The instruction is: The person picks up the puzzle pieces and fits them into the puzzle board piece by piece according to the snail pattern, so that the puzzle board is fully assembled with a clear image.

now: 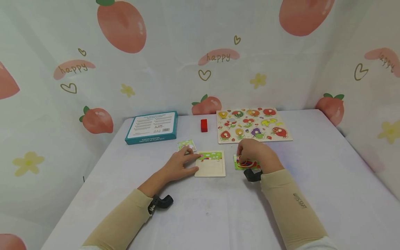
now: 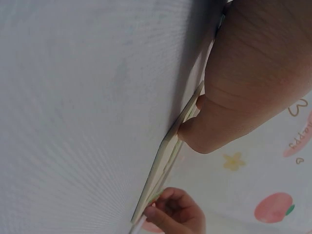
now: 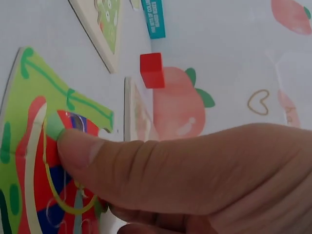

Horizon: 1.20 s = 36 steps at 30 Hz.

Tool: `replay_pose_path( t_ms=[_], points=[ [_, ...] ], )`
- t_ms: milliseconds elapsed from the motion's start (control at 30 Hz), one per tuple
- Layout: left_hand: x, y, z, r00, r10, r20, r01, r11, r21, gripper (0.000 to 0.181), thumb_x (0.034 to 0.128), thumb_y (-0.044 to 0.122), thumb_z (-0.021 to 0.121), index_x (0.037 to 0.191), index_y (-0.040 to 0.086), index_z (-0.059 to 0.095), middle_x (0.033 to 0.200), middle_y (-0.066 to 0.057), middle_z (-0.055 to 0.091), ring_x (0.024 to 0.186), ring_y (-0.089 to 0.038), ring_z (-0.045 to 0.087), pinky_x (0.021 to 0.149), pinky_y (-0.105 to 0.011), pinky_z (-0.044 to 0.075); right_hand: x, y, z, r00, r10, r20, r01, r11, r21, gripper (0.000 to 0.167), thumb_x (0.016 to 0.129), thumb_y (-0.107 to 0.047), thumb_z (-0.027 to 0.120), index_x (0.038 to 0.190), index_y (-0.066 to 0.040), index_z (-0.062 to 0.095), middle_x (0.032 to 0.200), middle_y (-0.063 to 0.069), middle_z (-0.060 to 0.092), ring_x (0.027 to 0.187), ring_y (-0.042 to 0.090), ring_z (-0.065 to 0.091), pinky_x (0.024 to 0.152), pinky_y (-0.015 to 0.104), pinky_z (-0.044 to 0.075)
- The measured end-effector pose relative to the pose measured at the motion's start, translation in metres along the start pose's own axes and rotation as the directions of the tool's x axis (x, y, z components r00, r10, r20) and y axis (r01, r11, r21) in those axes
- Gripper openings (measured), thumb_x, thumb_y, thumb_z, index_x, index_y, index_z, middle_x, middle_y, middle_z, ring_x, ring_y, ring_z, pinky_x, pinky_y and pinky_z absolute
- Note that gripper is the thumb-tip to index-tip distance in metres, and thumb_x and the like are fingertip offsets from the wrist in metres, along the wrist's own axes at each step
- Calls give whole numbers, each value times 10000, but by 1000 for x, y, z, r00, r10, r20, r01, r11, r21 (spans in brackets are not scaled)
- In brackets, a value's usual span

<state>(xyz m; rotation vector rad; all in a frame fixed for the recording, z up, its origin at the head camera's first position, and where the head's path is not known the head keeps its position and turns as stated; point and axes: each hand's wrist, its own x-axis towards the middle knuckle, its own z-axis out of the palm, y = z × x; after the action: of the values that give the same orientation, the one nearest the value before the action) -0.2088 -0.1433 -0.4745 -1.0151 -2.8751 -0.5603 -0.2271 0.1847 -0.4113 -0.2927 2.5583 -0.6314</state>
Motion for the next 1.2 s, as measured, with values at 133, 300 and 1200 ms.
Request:
replay_pose_path(
  t_ms=[133,300,1200],
  points=[
    [0,-1,0,1000,-1,-2,1,1000,-2,515,934,444,702,1414,264,648,1173,3,488,960,-144,463,758,-309,400,0,-5,0,1000,5,-13,-6,1000,-28,138,829,-77,777,935,-85,690,937,63,645,881,252,571,776,396,489],
    [-1,-1,1,1000,7,-6,-7,1000,-1,517,938,447,703,1418,263,644,1177,-7,492,955,-151,465,755,-311,398,-1,-9,2,1000,13,-27,-14,998,-56,146,827,-67,776,958,-74,713,950,64,658,882,258,582,793,419,501],
    [-1,0,1,1000,14,-10,-14,1000,6,500,946,431,698,1408,247,654,1170,-10,493,957,-145,461,757,-312,390,-10,-29,5,997,53,-58,-63,983,-174,198,819,-78,835,1000,-83,754,1011,81,673,907,282,585,843,483,515]
  ],
)
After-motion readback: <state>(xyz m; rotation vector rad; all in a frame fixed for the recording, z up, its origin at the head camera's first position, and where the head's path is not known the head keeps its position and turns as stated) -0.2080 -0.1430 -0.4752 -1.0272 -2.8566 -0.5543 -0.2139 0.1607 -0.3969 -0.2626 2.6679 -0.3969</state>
